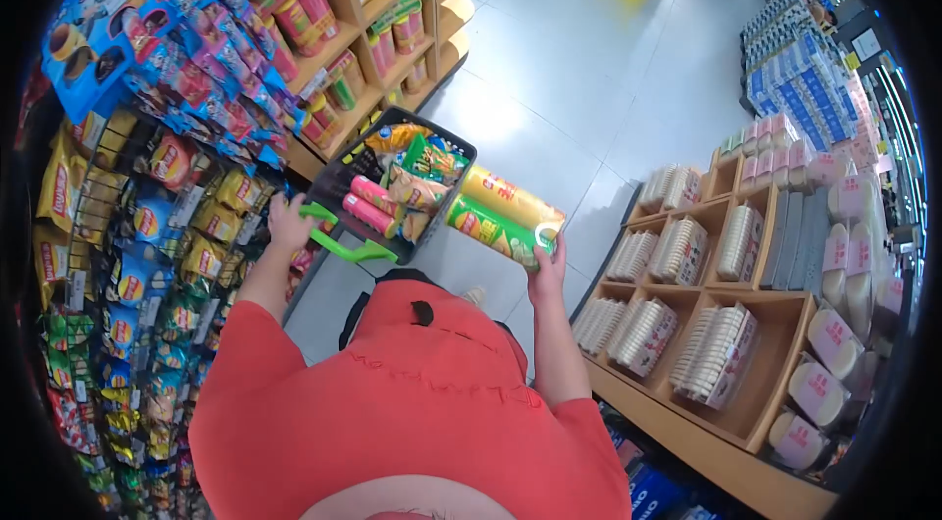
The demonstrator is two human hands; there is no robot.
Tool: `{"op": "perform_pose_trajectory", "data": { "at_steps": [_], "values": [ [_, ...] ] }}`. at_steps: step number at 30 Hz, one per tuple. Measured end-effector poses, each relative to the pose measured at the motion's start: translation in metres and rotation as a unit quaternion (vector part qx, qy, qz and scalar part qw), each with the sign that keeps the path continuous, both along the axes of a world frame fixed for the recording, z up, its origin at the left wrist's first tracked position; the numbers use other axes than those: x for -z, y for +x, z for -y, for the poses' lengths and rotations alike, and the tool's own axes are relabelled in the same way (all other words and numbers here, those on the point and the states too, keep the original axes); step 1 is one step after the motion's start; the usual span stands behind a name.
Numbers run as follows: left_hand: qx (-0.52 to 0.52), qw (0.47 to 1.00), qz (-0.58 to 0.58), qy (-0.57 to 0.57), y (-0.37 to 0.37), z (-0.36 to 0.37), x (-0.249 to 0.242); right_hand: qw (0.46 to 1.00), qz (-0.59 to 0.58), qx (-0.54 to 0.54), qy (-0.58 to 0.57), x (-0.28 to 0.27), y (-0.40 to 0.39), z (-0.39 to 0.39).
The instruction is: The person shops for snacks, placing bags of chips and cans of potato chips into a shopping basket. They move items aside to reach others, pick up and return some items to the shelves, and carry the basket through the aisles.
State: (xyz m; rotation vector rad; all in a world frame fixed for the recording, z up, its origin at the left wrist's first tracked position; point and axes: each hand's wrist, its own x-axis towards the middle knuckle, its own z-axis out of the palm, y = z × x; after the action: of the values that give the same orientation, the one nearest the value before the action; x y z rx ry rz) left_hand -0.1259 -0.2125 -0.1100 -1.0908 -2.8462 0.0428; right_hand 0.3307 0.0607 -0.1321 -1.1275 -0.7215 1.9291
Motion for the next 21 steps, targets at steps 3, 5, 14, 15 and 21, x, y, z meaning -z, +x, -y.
{"op": "perform_pose_trajectory", "data": {
  "at_steps": [3, 5, 14, 15, 21],
  "values": [
    [-0.313, 0.905, 0.252, 0.138, 0.017, -0.039, -0.011, 0.999, -0.029, -0.010, 0.025, -0.017, -0.004, -0.039],
    [-0.316, 0.888, 0.255, 0.218, -0.004, -0.030, 0.053, 0.997, -0.080, 0.002, 0.007, -0.024, -0.007, -0.055],
    [-0.421, 0.841, 0.143, 0.310, -0.010, -0.083, 0.053, 0.999, -0.017, -0.031, -0.027, -0.016, -0.051, -0.126],
    [-0.424, 0.827, 0.163, 0.332, -0.015, -0.078, 0.066, 0.999, -0.007, -0.033, -0.036, -0.013, -0.057, -0.137],
    [-0.435, 0.789, 0.195, 0.388, -0.018, -0.084, 0.091, 0.996, -0.020, -0.065, -0.060, -0.008, -0.108, -0.221]
  ]
}}
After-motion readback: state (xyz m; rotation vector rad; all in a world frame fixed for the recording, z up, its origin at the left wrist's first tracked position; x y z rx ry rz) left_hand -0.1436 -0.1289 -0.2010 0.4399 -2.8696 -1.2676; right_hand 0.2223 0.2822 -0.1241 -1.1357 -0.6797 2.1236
